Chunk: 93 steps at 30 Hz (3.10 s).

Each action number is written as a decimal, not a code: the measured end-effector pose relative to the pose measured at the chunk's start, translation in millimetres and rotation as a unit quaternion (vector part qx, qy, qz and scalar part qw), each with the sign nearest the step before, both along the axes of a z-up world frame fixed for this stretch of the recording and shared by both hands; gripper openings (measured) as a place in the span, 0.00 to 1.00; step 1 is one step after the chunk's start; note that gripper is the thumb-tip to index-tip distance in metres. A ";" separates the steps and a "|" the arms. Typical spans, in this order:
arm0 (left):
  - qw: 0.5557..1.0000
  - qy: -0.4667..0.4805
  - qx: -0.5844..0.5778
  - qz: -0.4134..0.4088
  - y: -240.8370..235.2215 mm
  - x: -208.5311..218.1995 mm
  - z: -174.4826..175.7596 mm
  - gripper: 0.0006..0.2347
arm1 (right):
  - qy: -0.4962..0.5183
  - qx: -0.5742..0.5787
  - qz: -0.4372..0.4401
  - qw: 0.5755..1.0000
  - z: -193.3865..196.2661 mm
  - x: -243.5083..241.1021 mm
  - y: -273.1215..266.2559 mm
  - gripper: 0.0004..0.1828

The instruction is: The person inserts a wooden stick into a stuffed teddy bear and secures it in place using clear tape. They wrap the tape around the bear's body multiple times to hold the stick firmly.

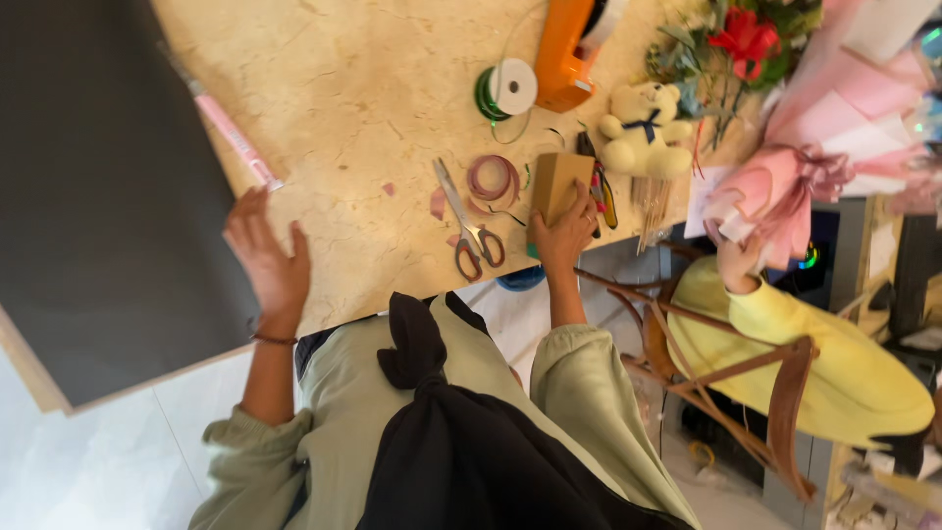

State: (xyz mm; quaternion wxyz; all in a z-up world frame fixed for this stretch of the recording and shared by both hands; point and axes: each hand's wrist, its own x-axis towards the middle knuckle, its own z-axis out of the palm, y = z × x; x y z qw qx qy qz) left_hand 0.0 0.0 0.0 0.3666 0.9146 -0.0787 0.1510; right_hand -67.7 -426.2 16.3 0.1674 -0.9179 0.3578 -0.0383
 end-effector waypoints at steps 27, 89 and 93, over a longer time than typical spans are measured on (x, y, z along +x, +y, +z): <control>0.975 0.118 0.176 0.073 -95.6 71.5 35.0 0.45 | -0.146 0.224 0.150 0.952 63.0 -17.2 -106.0 0.08; 0.930 0.255 0.008 -0.265 -354.8 -36.3 -48.0 0.24 | -0.329 0.521 -0.100 0.781 74.9 -33.6 -100.4 0.16; 0.740 0.470 -0.480 0.036 -266.4 -34.1 -33.4 0.19 | -0.205 0.424 0.078 0.879 36.0 -15.6 -60.4 0.16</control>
